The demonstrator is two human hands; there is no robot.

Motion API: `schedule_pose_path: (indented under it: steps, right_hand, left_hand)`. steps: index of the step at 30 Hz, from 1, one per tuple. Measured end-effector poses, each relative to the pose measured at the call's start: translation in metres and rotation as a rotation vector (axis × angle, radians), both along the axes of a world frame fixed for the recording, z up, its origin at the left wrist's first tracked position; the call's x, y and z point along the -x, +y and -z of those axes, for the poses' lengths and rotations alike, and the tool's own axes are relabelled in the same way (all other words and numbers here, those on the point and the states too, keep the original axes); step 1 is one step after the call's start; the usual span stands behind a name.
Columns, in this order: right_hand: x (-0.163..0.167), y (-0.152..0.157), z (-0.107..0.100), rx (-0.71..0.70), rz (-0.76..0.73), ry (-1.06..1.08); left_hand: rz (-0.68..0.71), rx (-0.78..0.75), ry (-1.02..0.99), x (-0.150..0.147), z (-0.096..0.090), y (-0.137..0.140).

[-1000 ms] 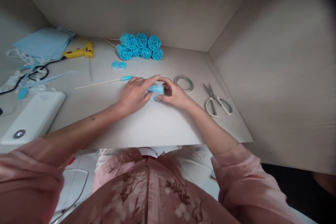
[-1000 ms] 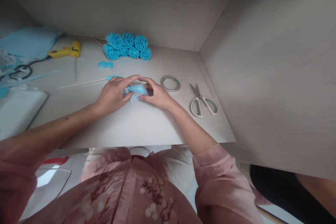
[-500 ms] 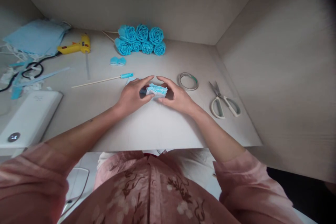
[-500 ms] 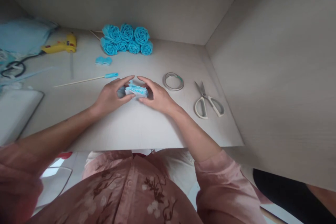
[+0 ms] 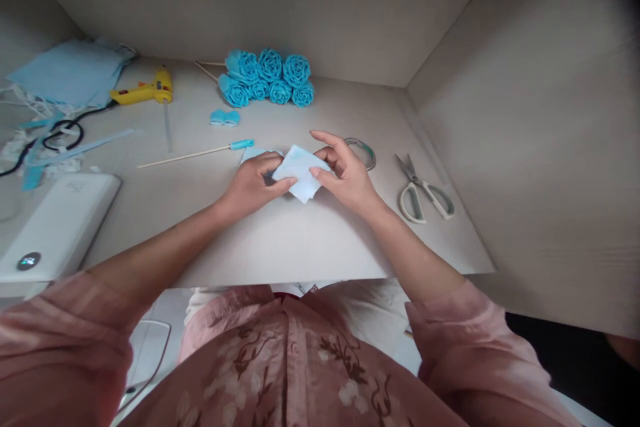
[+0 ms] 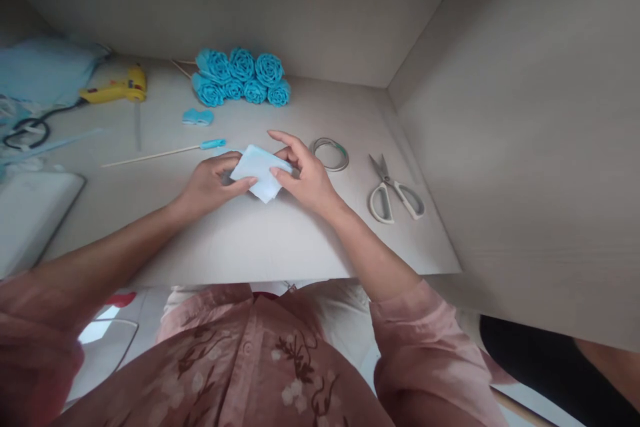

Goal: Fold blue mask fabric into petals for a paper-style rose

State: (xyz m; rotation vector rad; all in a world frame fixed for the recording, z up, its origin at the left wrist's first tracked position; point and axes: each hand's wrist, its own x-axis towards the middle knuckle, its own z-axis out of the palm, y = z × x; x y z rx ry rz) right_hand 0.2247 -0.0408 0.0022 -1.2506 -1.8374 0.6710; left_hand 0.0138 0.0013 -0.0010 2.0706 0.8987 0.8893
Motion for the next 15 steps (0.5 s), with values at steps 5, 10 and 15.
schedule_pose_path:
  steps: [5, 10, 15]
  right_hand:
    - [0.005, 0.000, -0.028, -0.023, -0.019, -0.178]
    - [0.016, 0.008, -0.050, -0.111, -0.050, -0.328]
    - [0.014, 0.012, -0.040, -0.412, 0.178, -0.232]
  left_hand:
    - [0.099, 0.441, -0.247, 0.004, -0.002, 0.002]
    - [0.161, 0.739, -0.463, 0.002, 0.001, 0.002]
    - [0.054, 0.847, -0.595, 0.001, -0.005, 0.001]
